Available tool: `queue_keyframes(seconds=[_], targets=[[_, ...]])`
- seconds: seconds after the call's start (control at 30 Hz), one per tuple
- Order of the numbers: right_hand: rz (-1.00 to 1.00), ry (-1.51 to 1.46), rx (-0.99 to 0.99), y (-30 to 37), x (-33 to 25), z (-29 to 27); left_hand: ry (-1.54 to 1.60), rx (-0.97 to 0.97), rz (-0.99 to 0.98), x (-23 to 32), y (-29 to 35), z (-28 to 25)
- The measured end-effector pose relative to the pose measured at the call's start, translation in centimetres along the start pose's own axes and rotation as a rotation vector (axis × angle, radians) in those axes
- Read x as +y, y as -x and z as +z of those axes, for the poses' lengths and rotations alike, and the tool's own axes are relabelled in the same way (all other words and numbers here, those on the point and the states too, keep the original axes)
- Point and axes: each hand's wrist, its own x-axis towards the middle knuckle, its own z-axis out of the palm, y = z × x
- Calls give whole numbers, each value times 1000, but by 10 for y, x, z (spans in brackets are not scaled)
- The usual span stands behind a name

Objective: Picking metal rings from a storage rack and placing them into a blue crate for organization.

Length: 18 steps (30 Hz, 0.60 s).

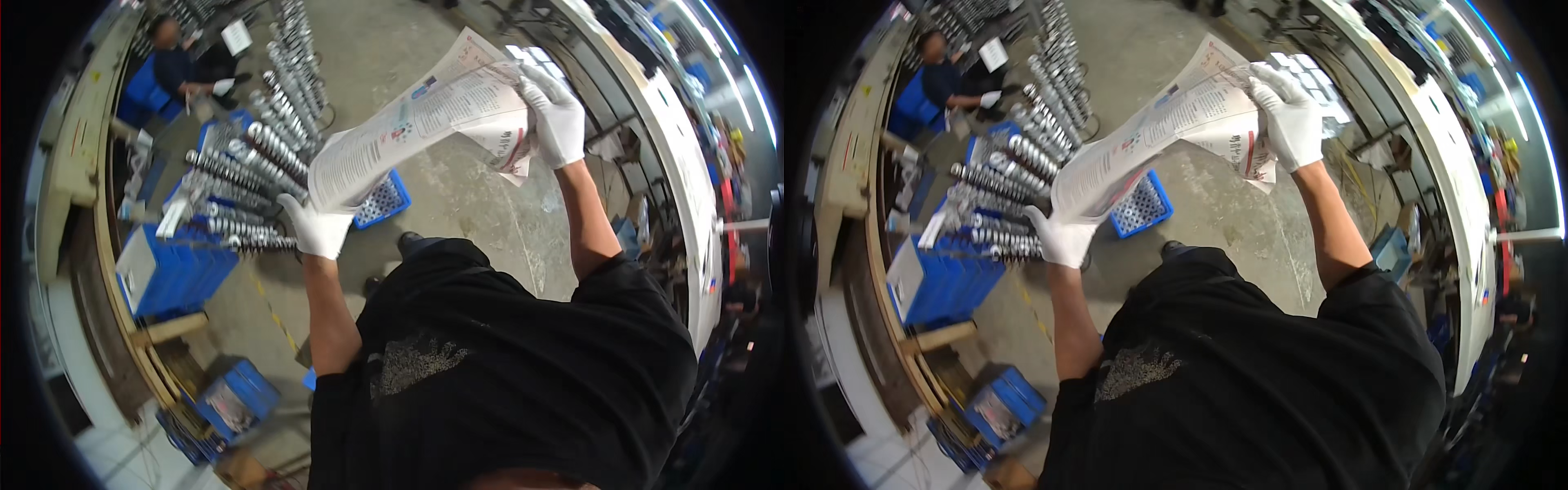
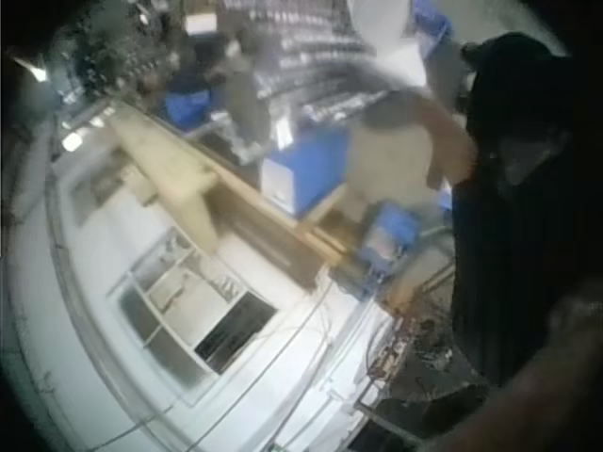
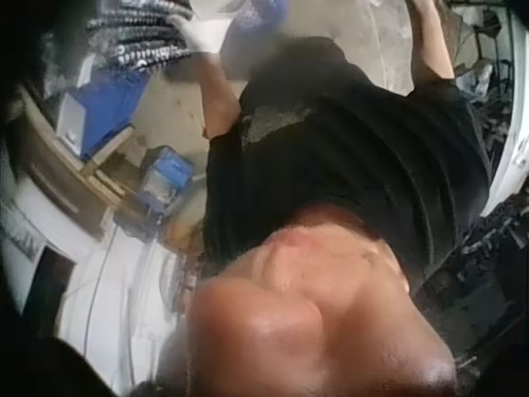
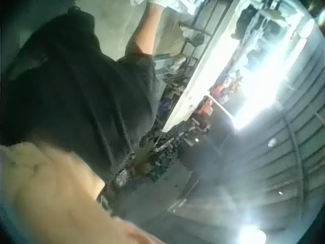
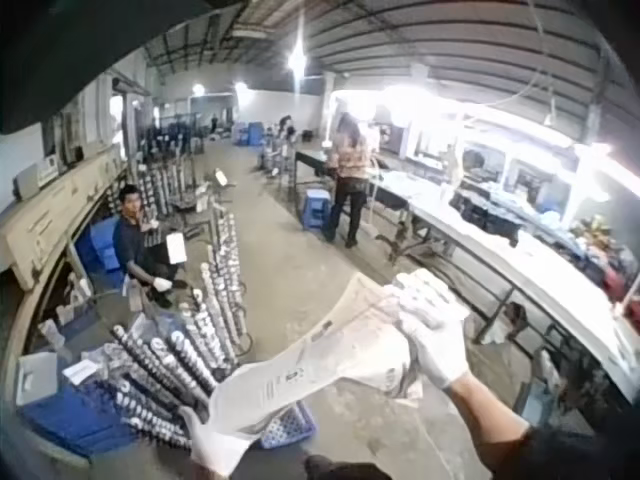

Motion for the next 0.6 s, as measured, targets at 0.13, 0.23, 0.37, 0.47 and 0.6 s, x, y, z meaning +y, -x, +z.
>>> queue_keyframes(seconds=[0.13, 0.23, 0.37, 0.47, 0.6], targets=[[129, 22, 36, 7, 29, -23, -431, 336, -44, -17, -4, -25], [239, 27, 13, 13, 40, -38, -682, 438, 9, -20, -12, -27], [415, 30, -101, 7, 50, -52, -969, 417, 198, -21, -29, -13], [284, 66, -377, -10, 65, -58, -1558, 266, 62, -9, -29, -18], [46, 200, -653, -38, 85, -47, -1797, 467, -16, -7, -30, -15]])
